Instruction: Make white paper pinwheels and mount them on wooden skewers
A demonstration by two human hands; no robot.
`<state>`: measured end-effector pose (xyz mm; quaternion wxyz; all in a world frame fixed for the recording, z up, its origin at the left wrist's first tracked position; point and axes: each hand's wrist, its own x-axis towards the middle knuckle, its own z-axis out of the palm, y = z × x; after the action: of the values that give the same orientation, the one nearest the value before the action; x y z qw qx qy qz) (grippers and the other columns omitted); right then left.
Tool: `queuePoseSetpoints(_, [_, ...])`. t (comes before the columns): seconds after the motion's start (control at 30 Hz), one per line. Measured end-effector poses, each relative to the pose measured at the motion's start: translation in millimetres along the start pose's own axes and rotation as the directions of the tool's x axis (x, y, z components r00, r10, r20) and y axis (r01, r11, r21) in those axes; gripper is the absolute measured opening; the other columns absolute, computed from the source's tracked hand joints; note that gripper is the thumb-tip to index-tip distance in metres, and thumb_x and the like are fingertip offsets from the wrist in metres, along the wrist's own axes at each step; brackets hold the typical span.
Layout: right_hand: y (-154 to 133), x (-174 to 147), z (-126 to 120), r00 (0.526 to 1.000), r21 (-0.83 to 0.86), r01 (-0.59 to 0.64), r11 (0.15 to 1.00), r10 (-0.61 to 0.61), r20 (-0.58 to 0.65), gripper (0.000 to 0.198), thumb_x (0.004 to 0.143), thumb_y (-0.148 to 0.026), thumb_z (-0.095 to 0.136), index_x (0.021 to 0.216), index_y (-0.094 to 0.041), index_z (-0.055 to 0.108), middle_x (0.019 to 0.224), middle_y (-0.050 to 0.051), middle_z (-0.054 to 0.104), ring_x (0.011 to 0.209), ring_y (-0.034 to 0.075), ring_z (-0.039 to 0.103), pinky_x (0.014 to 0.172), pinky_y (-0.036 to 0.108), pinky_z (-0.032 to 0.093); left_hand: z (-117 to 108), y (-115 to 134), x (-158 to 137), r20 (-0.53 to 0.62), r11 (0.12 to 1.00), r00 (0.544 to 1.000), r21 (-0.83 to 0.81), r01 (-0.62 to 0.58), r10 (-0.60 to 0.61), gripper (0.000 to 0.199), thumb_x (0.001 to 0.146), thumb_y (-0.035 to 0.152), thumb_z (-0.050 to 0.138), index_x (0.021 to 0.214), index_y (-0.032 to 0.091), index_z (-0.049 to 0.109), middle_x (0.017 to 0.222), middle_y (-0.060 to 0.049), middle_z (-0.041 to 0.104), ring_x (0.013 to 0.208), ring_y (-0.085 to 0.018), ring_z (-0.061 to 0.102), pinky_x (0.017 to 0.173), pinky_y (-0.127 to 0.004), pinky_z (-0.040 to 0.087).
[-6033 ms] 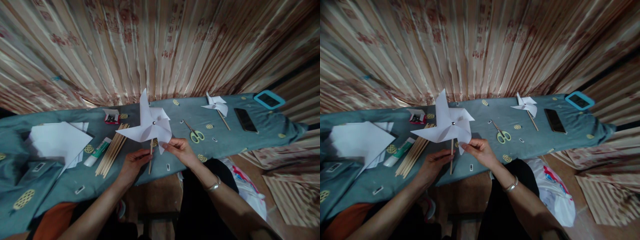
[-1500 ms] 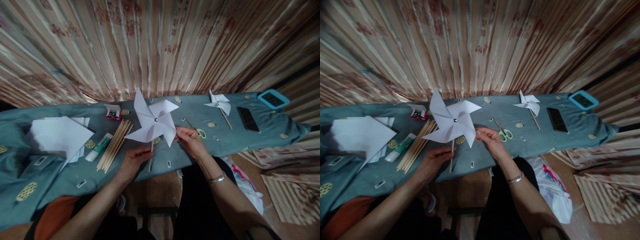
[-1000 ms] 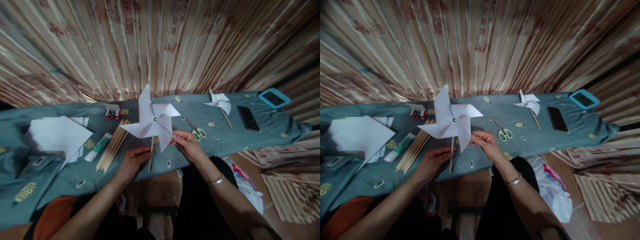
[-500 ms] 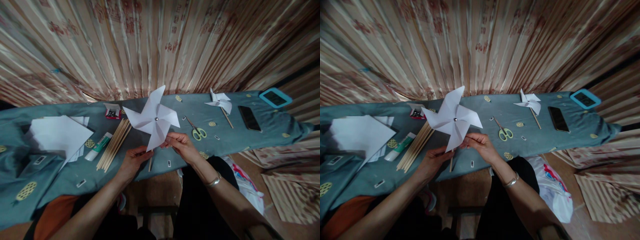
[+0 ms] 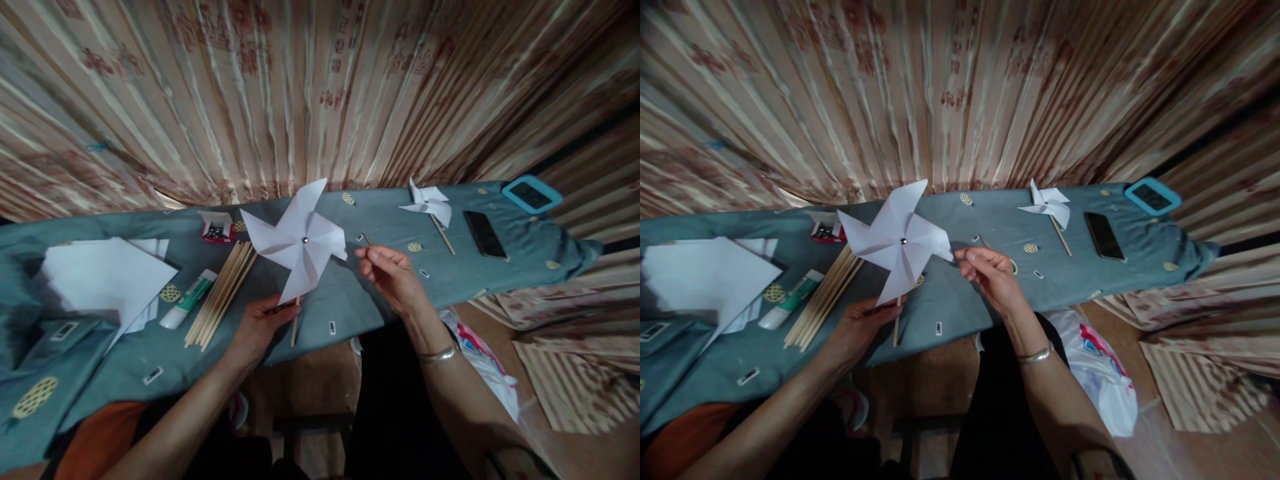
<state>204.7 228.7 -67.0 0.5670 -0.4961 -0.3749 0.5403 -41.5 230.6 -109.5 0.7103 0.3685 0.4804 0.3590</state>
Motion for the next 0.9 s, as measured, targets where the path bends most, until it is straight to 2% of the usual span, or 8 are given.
queuePoseSetpoints(0.07, [0,7,-8,0.991,0.032,0.061,0.998,-0.057,-0.122,0.024,0.071,-0.044,0.083,0.087,-0.026,0.079,0.077,0.0,0.075,0.063,0.011,0.061,0.064,0.026,0.051,0,1,0,-0.002,1.0,1.0,0.011,0.004,-0.004,0.037,0.046,0.045,0.094,0.076,0.027,0.081,0.084,-0.002,0.079,0.09,-0.023,0.071,0.092,-0.033,0.051])
queuePoseSetpoints(0.13, [3,12,-10,0.977,0.028,0.12,0.992,-0.113,-0.183,0.029,0.07,-0.042,0.084,0.095,-0.028,0.078,0.096,0.001,0.078,0.082,0.014,0.067,0.081,0.03,0.053,1,2,-1,-0.001,0.999,1.0,0.033,0.001,-0.001,0.039,0.045,0.046,0.094,0.076,0.026,0.081,0.085,-0.003,0.079,0.091,-0.025,0.071,0.092,-0.035,0.052])
queuePoseSetpoints(0.2, [8,16,-6,0.975,0.019,0.135,0.991,-0.13,-0.179,0.037,0.069,-0.041,0.085,0.103,-0.029,0.076,0.11,0.002,0.077,0.102,0.017,0.068,0.098,0.033,0.049,2,5,-2,0.007,0.998,1.0,0.057,-0.011,0.01,0.038,0.046,0.047,0.093,0.075,0.025,0.081,0.083,-0.004,0.079,0.092,-0.026,0.071,0.091,-0.036,0.052])
queuePoseSetpoints(0.27, [13,18,-1,0.987,0.032,0.098,0.995,-0.093,-0.132,0.042,0.069,-0.044,0.085,0.107,-0.029,0.075,0.115,0.002,0.076,0.112,0.019,0.066,0.105,0.035,0.045,3,6,-3,0.022,0.997,1.0,0.076,-0.019,0.017,0.036,0.047,0.046,0.092,0.073,0.025,0.081,0.083,-0.004,0.079,0.091,-0.026,0.07,0.09,-0.035,0.052])
queuePoseSetpoints(0.33, [17,19,4,0.997,0.06,0.039,0.997,-0.035,-0.075,0.044,0.069,-0.047,0.084,0.108,-0.029,0.075,0.114,0.002,0.076,0.112,0.02,0.066,0.104,0.036,0.046,4,7,-4,0.028,0.995,1.0,0.098,-0.017,0.014,0.035,0.048,0.046,0.091,0.074,0.025,0.081,0.085,-0.004,0.079,0.089,-0.025,0.07,0.09,-0.034,0.051])
queuePoseSetpoints(0.47, [20,16,8,0.999,0.114,-0.033,0.993,0.032,0.01,0.043,0.066,-0.052,0.084,0.099,-0.026,0.077,0.104,0.002,0.079,0.104,0.022,0.069,0.093,0.036,0.054,4,4,-3,0.012,0.991,1.0,0.134,-0.022,0.021,0.036,0.047,0.047,0.091,0.075,0.026,0.082,0.085,-0.004,0.079,0.089,-0.027,0.071,0.09,-0.037,0.052])
queuePoseSetpoints(0.7, [14,6,7,0.998,0.161,-0.066,0.985,0.063,0.024,0.043,0.062,-0.052,0.087,0.095,-0.027,0.078,0.091,-0.001,0.079,0.077,0.016,0.074,0.08,0.031,0.057,6,3,-2,-0.04,0.991,0.999,0.135,-0.008,0.013,0.038,0.044,0.042,0.092,0.076,0.024,0.082,0.09,-0.007,0.08,0.096,-0.029,0.071,0.097,-0.04,0.051])
queuePoseSetpoints(0.9, [8,-2,8,0.995,0.119,-0.068,0.991,0.059,0.078,0.044,0.067,-0.055,0.084,0.1,-0.026,0.077,0.088,0.001,0.078,0.083,0.017,0.073,0.084,0.031,0.055,10,6,-4,-0.048,0.988,0.998,0.148,-0.042,0.05,0.039,0.049,0.041,0.091,0.081,0.02,0.082,0.094,-0.011,0.08,0.1,-0.03,0.071,0.1,-0.042,0.05])
